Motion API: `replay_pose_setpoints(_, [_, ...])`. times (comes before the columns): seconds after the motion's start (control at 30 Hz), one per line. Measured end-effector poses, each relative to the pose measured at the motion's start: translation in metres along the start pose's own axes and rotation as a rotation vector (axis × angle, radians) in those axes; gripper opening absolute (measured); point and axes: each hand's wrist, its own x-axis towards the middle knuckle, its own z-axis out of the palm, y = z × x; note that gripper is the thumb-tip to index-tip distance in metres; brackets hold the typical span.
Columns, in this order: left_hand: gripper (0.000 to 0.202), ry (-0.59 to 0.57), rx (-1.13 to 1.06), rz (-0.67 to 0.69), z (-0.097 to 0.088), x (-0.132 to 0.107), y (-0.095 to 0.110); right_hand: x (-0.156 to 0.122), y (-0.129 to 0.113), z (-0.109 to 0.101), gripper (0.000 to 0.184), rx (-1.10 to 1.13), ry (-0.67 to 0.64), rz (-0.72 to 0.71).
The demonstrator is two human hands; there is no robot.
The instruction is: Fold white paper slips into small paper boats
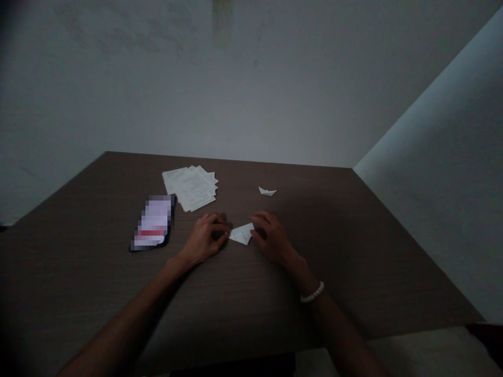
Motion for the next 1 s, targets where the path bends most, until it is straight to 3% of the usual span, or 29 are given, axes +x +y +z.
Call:
replay_pose_setpoints(0.23, [0.014,-0.006,0.007,0.023,0.002,0.001,-0.002,0.014,0.008,0.006,0.037,0.081,-0.107,0.158])
replay_pose_setpoints(0.5, [0.014,0.007,0.029,0.047,0.002,0.0,-0.002,0.026,0.007,0.005,0.043,0.073,-0.178,0.076])
replay_pose_setpoints(0.73, [0.018,0.012,0.176,0.239,0.001,-0.004,0.008,0.027,0.006,0.007,0.038,-0.015,-0.247,0.061])
replay_pose_setpoints(1.0, [0.02,-0.066,0.143,0.321,0.008,-0.007,0.014,0.028,0.004,0.007,0.021,0.159,-0.234,0.196])
